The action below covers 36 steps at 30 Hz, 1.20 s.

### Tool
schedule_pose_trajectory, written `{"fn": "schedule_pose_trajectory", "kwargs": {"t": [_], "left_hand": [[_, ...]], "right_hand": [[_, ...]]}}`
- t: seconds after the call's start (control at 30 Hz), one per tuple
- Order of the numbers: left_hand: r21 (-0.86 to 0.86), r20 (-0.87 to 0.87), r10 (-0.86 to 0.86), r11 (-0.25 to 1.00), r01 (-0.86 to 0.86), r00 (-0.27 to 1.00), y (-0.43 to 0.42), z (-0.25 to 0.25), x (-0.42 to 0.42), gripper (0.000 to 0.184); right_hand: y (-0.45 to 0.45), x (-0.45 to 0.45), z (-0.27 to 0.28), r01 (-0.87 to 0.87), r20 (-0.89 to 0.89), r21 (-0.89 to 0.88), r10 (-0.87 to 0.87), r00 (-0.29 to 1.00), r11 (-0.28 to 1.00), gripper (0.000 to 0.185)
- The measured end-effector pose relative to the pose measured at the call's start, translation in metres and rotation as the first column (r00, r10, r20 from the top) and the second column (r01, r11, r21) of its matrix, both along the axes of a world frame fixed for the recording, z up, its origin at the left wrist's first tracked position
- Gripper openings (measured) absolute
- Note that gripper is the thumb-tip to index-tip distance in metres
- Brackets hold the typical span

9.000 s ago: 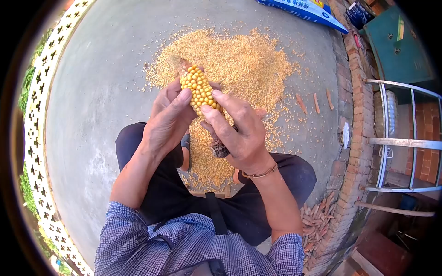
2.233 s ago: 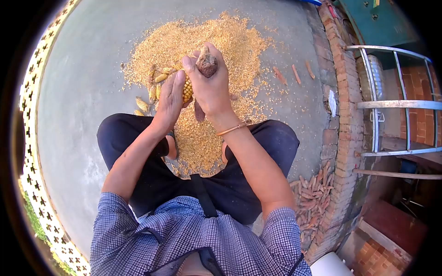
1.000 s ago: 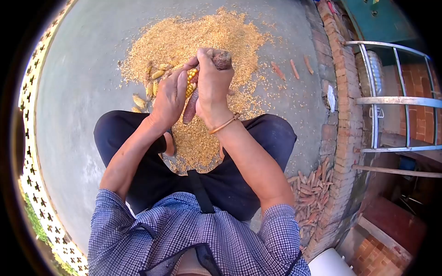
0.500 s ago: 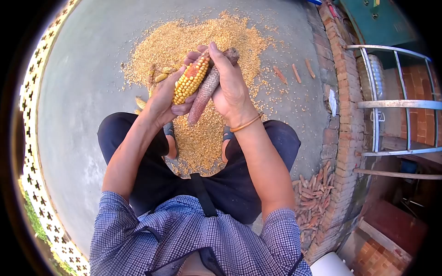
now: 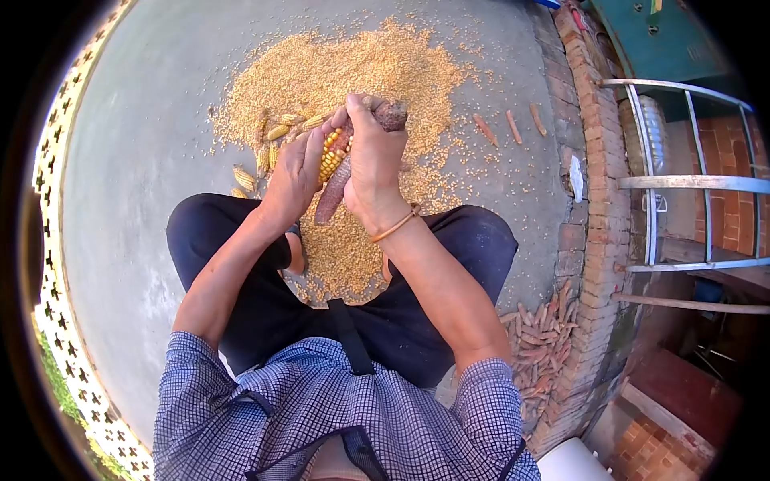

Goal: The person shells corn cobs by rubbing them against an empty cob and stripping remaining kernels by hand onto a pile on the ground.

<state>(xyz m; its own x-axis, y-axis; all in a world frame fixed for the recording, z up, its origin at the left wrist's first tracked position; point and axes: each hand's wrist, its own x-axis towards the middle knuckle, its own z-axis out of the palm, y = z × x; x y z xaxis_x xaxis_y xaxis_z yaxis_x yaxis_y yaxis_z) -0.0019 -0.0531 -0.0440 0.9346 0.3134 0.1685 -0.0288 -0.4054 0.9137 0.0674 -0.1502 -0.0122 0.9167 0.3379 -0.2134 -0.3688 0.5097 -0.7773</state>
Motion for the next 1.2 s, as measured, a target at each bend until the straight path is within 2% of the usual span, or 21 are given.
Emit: {"fn": "schedule_pose_trajectory", "kwargs": {"t": [0.1, 0.13, 0.17, 0.27, 0.3, 0.33, 0.4, 0.5, 0.6, 0.67, 0.7, 0.73, 0.8, 0.83, 0.9, 0.93, 0.97, 1.0, 1.07, 1.13, 1.2], "left_hand": [[0.276, 0.065, -0.008, 0.961, -0.01, 0.998, -0.006, 0.001, 0.001, 0.032], [0.385, 0.076, -0.018, 0.923, -0.012, 0.997, -0.006, 0.002, 0.001, 0.032], [0.38, 0.063, -0.023, 0.925, -0.003, 0.998, -0.006, 0.0, 0.003, 0.032], [0.131, -0.023, -0.026, 0.991, 0.028, 0.999, 0.0, -0.001, 0.015, 0.037], [-0.209, -0.09, -0.116, 0.973, 0.096, 0.989, 0.007, 0.002, 0.021, 0.041], [-0.508, -0.147, -0.164, 0.859, 0.068, 0.975, 0.008, 0.006, 0.02, 0.043], [-0.916, -0.202, -0.299, 0.395, -0.072, 0.933, 0.005, 0.022, 0.016, 0.047], [-0.946, -0.224, -0.358, 0.303, -0.114, 0.907, 0.007, 0.024, 0.014, 0.051], [-0.967, -0.207, -0.431, 0.224, -0.119, 0.878, 0.013, 0.018, 0.011, 0.052], [-0.975, -0.18, -0.442, 0.2, -0.099, 0.879, 0.016, 0.022, 0.01, 0.051], [-0.968, -0.196, -0.424, 0.228, -0.105, 0.884, 0.016, 0.021, 0.009, 0.051], [-0.97, -0.185, -0.425, 0.224, -0.095, 0.886, 0.017, 0.021, 0.008, 0.048], [-0.973, -0.164, -0.427, 0.216, -0.076, 0.889, 0.018, 0.02, 0.005, 0.044], [-0.95, -0.194, -0.372, 0.302, -0.079, 0.908, 0.017, 0.019, 0.003, 0.044], [-0.879, -0.239, -0.257, 0.468, -0.096, 0.936, 0.012, 0.016, 0.001, 0.044], [-0.731, -0.206, -0.253, 0.682, 0.024, 0.945, 0.012, 0.012, -0.001, 0.043], [-0.52, -0.169, -0.262, 0.843, 0.139, 0.95, 0.012, 0.005, -0.002, 0.042], [-0.452, -0.163, -0.248, 0.879, 0.151, 0.955, 0.009, 0.003, -0.003, 0.042], [-0.306, -0.151, -0.214, 0.938, 0.16, 0.965, 0.003, -0.001, -0.006, 0.041], [-0.256, -0.204, -0.23, 0.951, 0.175, 0.951, 0.001, 0.0, -0.005, 0.046], [-0.203, -0.026, -0.135, 0.971, 0.127, 0.99, -0.011, -0.022, -0.002, 0.041]], "right_hand": [[0.003, -0.009, 0.002, 0.13, -0.114, -0.096, -0.141, 0.984, 0.987, 0.01], [0.003, -0.008, 0.0, 0.09, -0.123, -0.071, -0.099, 0.987, 0.993, 0.011], [0.0, -0.003, -0.004, 0.052, -0.125, -0.047, -0.058, 0.99, 0.998, 0.012], [-0.017, 0.017, -0.003, -0.139, -0.125, 0.054, 0.145, 0.982, 0.989, 0.022], [-0.02, 0.023, 0.003, -0.194, -0.114, 0.137, 0.21, 0.971, 0.971, 0.026], [-0.024, 0.027, 0.007, -0.248, -0.1, 0.218, 0.274, 0.957, 0.944, 0.029], [-0.028, 0.031, 0.008, -0.282, -0.065, 0.219, 0.302, 0.951, 0.934, 0.035], [-0.031, 0.033, 0.011, -0.274, -0.034, 0.148, 0.281, 0.959, 0.95, 0.036], [-0.029, 0.03, 0.005, -0.112, 0.188, -0.117, 0.133, 0.973, 0.987, 0.034], [-0.027, 0.023, 0.01, -0.021, 0.4, -0.281, 0.137, 0.906, 0.96, 0.034], [-0.027, 0.021, 0.012, 0.036, 0.499, -0.35, 0.154, 0.853, 0.936, 0.034], [-0.025, 0.022, 0.011, 0.127, 0.669, -0.402, 0.196, 0.717, 0.907, 0.037], [-0.023, 0.023, 0.007, 0.329, 0.883, -0.428, 0.313, 0.349, 0.842, 0.045], [-0.023, 0.02, 0.008, 0.374, 0.891, -0.454, 0.403, 0.209, 0.809, 0.052], [-0.02, 0.01, 0.014, 0.461, 0.829, -0.531, 0.547, 0.112, 0.711, 0.052], [-0.019, 0.006, 0.015, 0.507, 0.784, -0.56, 0.617, 0.07, 0.655, 0.052], [-0.018, 0.007, 0.01, 0.487, 0.812, -0.546, 0.574, 0.107, 0.682, 0.047], [-0.02, 0.008, 0.007, 0.513, 0.813, -0.544, 0.568, 0.128, 0.664, 0.044], [-0.019, 0.006, 0.003, 0.549, 0.817, -0.54, 0.553, 0.163, 0.637, 0.039], [-0.015, 0.003, 0.005, 0.6, 0.808, -0.573, 0.508, 0.3, 0.558, 0.034], [-0.011, 0.0, 0.004, 0.588, 0.789, -0.612, 0.459, 0.409, 0.528, 0.03]]}}
